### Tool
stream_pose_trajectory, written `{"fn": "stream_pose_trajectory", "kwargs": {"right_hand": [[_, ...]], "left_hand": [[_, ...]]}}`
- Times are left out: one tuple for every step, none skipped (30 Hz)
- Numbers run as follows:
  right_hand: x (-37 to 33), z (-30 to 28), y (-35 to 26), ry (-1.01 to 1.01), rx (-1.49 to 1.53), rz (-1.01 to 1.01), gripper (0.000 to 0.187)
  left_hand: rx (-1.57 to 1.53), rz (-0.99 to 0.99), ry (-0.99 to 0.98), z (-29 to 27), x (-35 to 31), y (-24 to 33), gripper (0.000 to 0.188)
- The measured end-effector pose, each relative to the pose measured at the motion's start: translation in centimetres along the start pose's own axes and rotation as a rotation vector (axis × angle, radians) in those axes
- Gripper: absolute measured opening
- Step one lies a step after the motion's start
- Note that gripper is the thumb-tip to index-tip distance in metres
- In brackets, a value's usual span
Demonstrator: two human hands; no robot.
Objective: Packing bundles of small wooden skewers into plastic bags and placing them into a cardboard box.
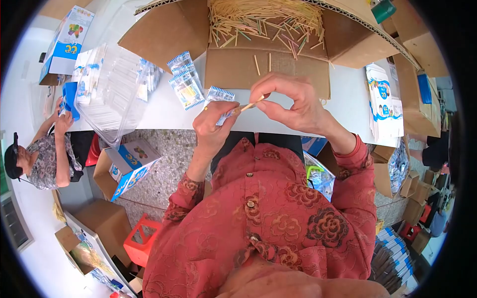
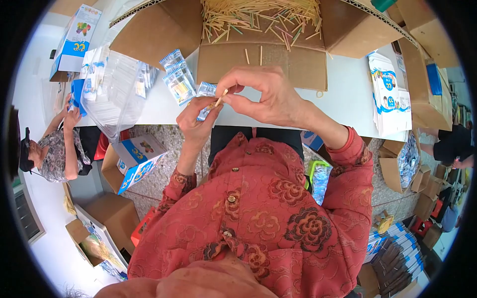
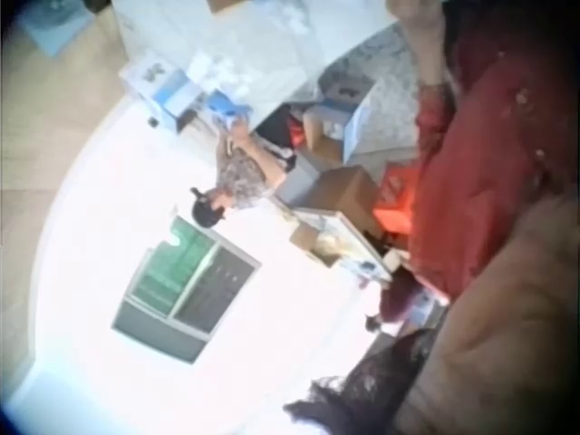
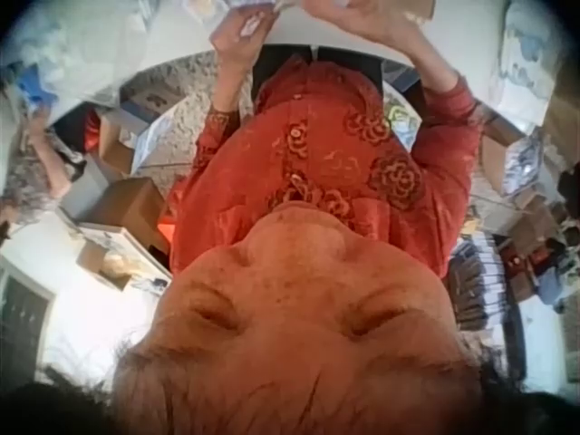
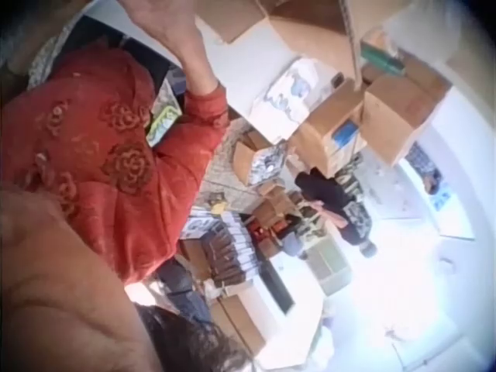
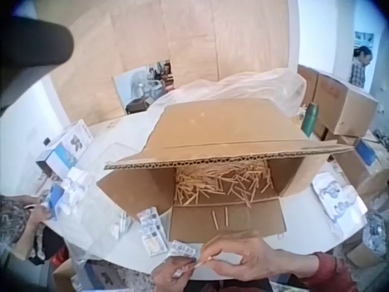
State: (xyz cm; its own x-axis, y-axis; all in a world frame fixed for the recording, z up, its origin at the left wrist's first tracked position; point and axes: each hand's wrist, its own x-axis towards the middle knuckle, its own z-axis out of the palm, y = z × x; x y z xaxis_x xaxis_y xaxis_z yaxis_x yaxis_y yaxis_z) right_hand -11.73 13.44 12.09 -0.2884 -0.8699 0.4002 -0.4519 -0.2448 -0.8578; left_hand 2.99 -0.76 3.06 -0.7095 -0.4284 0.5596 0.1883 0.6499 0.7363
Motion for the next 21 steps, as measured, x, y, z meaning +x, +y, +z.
{"fn": "stream_pose_trajectory", "kwargs": {"right_hand": [[0.1,0.2,0.0,-0.007,-0.013,-0.009,0.012],[0.1,0.3,-0.1,-0.011,-0.011,-0.009,0.012],[0.2,0.4,-0.2,-0.004,-0.028,-0.04,0.012],[0.2,0.5,-0.2,0.003,-0.044,-0.07,0.013],[0.3,0.5,-0.2,0.001,-0.044,-0.07,0.013],[0.3,0.5,-0.2,0.002,-0.055,-0.089,0.014],[0.3,0.5,-0.2,0.004,-0.067,-0.109,0.016],[0.2,0.5,-0.1,0.005,-0.069,-0.107,0.016],[0.1,0.6,0.0,0.017,-0.122,-0.17,0.017],[-0.1,0.6,0.0,0.028,-0.175,-0.232,0.018],[-0.1,0.7,-0.2,0.027,-0.173,-0.233,0.018],[-0.2,0.6,-0.5,0.03,-0.155,-0.217,0.018],[-0.3,0.6,-0.6,0.034,-0.136,-0.202,0.018],[-0.3,0.5,-0.6,0.036,-0.137,-0.2,0.018],[-0.3,0.5,-0.6,0.036,-0.125,-0.195,0.018],[-0.4,0.4,-0.6,0.037,-0.112,-0.191,0.017],[-0.5,0.3,-0.6,0.039,-0.114,-0.19,0.017],[-0.6,0.3,-0.6,0.035,-0.091,-0.163,0.017],[-0.6,0.3,-0.7,0.031,-0.068,-0.137,0.016],[-0.7,0.2,-0.6,0.033,-0.069,-0.137,0.016],[-0.9,0.2,-0.6,0.039,-0.045,-0.121,0.015]], "left_hand": [[0.014,0.051,0.005,-0.1,0.0,-0.1,0.022],[0.015,0.049,0.007,-0.1,0.0,0.0,0.022],[0.025,0.064,0.011,-0.2,0.0,0.1,0.024],[0.035,0.079,0.014,-0.3,0.0,0.2,0.026],[0.035,0.078,0.015,-0.3,0.0,0.2,0.026],[0.056,0.092,0.013,-0.4,0.0,0.2,0.026],[0.078,0.106,0.01,-0.4,0.0,0.2,0.027],[0.075,0.107,0.008,-0.4,0.1,0.4,0.027],[0.087,0.125,-0.005,-0.4,0.3,0.8,0.027],[0.1,0.143,-0.019,-0.4,0.4,0.9,0.027],[0.102,0.142,-0.018,-0.4,0.4,0.9,0.027],[0.086,0.143,-0.014,-0.3,0.4,0.9,0.027],[0.069,0.145,-0.011,-0.3,0.3,0.9,0.028],[0.068,0.146,-0.013,-0.3,0.3,0.8,0.028],[0.071,0.144,-0.005,-0.2,0.2,0.8,0.028],[0.075,0.142,0.004,-0.1,0.2,0.8,0.029],[0.074,0.143,0.002,-0.1,0.1,0.8,0.029],[0.074,0.147,0.0,-0.1,0.1,0.7,0.029],[0.074,0.151,-0.001,-0.1,0.1,0.7,0.03],[0.073,0.153,-0.003,-0.1,0.0,0.7,0.03],[0.069,0.146,-0.008,-0.1,0.0,0.7,0.031]]}}
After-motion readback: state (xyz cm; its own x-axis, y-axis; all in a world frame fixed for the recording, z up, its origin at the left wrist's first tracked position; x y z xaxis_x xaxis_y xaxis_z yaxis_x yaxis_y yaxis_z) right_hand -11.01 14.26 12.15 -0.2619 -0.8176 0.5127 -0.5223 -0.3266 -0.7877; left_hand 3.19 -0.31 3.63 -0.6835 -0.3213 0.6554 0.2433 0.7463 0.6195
